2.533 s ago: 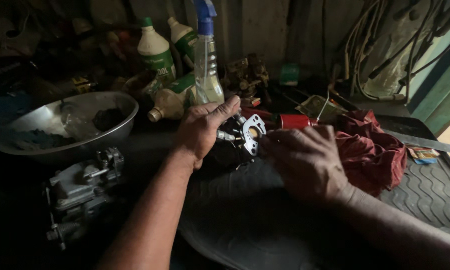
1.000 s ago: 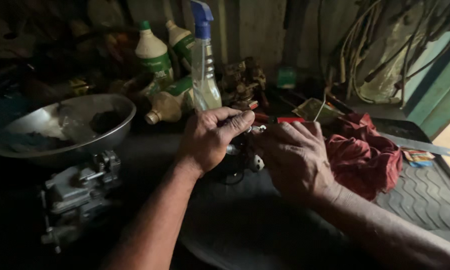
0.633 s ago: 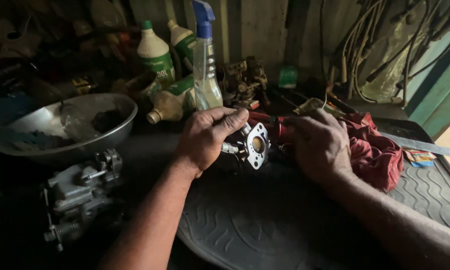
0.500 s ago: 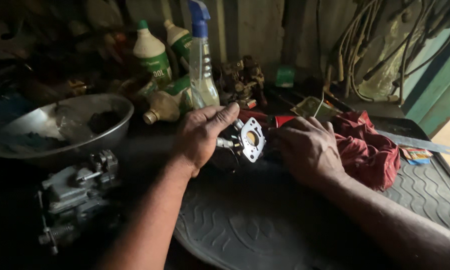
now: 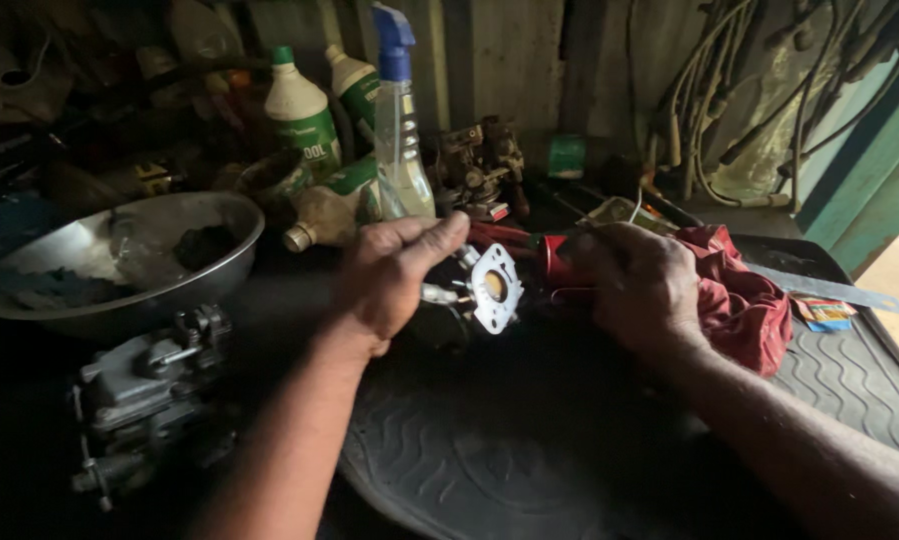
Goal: The person holds a small mechanical component and wipes it using a red cloth by hand.
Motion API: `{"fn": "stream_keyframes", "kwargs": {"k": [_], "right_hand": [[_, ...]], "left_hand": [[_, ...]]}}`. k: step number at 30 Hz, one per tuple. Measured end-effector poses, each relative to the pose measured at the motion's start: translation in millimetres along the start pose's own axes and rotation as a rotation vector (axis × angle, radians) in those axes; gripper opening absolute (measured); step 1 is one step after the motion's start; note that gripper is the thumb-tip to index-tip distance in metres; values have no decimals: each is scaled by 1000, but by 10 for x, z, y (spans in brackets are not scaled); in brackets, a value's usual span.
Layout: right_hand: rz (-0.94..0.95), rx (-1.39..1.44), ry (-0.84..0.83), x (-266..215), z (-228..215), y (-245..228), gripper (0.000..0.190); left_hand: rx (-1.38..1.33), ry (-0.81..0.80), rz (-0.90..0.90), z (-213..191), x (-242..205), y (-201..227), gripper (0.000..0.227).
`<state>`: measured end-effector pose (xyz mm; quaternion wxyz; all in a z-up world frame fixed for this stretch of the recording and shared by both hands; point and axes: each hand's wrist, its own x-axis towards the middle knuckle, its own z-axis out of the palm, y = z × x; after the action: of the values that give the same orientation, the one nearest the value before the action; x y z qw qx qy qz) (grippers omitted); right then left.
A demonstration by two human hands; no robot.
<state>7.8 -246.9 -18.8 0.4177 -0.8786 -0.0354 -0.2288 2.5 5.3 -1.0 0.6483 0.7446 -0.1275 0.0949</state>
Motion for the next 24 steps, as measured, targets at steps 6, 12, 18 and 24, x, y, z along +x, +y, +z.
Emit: {"fn": "stream_keyframes", "kwargs": {"k": [6,12,18,24], "right_hand": [[-251,-76,-18,35,73,92,40],[-587,-272,77,64,-60,61,43],[-411,-955,-356,37,-601,-163,38],[-484,-752,-348,-243,-941,599,38]], "left_hand": [[-194,-56,-60,-95,-24,4,51],[-146,43,-75,-44,26,-82,49],[-328,-28,-99,-124,48,-131,53],[-357,-42,-71,-196,25,-74,41]]}}
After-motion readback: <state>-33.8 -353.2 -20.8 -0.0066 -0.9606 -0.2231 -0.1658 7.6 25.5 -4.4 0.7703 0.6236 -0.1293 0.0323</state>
